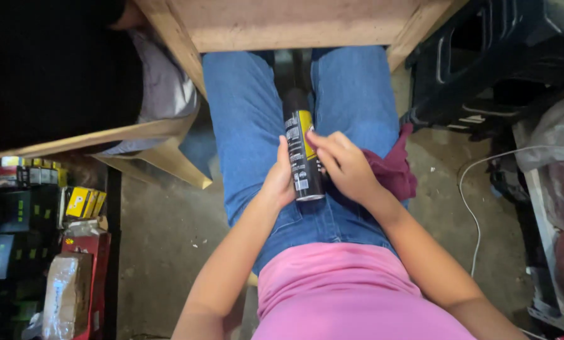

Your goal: Wiping down a spray can with a cloth and inspecting the label.

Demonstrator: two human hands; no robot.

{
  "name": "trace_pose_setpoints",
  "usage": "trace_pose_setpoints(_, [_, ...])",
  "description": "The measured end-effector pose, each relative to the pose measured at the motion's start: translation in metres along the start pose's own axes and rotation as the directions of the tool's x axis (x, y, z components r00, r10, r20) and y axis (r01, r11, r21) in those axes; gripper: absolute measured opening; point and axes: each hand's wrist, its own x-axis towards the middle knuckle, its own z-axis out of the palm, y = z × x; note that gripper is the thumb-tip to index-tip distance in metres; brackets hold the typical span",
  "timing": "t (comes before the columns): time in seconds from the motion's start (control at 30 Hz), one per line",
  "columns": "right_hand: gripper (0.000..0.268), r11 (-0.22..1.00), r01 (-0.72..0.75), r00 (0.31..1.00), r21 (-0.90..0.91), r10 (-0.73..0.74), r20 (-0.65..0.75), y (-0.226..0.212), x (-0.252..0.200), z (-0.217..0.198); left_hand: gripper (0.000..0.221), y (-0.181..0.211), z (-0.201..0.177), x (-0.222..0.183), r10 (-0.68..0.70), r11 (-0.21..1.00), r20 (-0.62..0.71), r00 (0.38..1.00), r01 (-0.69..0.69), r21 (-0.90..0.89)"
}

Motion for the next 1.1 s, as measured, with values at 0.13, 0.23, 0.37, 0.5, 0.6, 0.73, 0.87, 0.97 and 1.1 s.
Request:
trace_pose_setpoints(0.13, [0.034, 0.997, 0.040, 0.986, -0.064, -0.029, 0.161, -0.046, -0.020, -0.023, 0.075, -0.001, 0.010, -0.008, -0.030, 0.998, 0.074, 0.997, 0.033, -0.046])
trace_pose_setpoints(0.23, [0.028, 0.974, 0.123, 0.979, -0.189, -0.088, 0.184, -0.049, -0.046, -0.020, 0.082, 0.003, 0.002, -0.002, -0.068, 0.998, 0.166, 0.984, 0.065, 0.025])
trace_pose_setpoints(0.37, [0.031, 0.963, 0.091, 0.987, -0.255, -0.054, 0.149, -0.035, -0.027, -0.020, 0.084, -0.001, -0.001, 0.001, -0.058, 0.997, 0.192, 0.980, 0.048, 0.060])
trace_pose_setpoints(0.5, [0.036, 0.955, -0.053, 0.999, -0.292, 0.050, -0.018, -0.024, 0.029, -0.014, 0.073, 0.000, -0.005, 0.009, -0.041, 0.996, 0.097, 0.994, 0.033, 0.083])
trace_pose_setpoints(0.6, [0.040, 0.950, -0.198, 0.980, -0.240, 0.199, -0.020, -0.008, 0.050, -0.006, 0.074, 0.003, -0.001, 0.003, -0.058, 0.995, 0.098, 0.994, 0.050, 0.087])
trace_pose_setpoints(0.73, [0.048, 0.954, -0.254, 0.965, -0.157, 0.260, 0.018, 0.009, 0.042, 0.000, 0.072, 0.002, 0.002, -0.003, -0.051, 0.993, 0.094, 0.994, 0.040, 0.113])
trace_pose_setpoints(0.87, [0.045, 0.989, 0.023, 1.000, -0.145, -0.023, -0.001, -0.035, -0.004, -0.012, 0.063, -0.002, -0.006, 0.008, -0.033, 0.994, 0.110, 0.993, 0.021, 0.110])
trace_pose_setpoints(0.97, [0.046, 0.997, 0.057, 0.995, -0.047, -0.053, 0.083, -0.046, -0.037, -0.016, 0.074, -0.004, -0.005, 0.007, -0.002, 0.996, 0.134, 0.991, -0.011, 0.093])
trace_pose_setpoints(1.1, [0.044, 0.987, 0.045, 0.992, -0.152, -0.027, 0.122, -0.045, -0.047, -0.015, 0.072, 0.001, -0.001, 0.001, 0.004, 1.000, 0.226, 0.974, -0.003, -0.006])
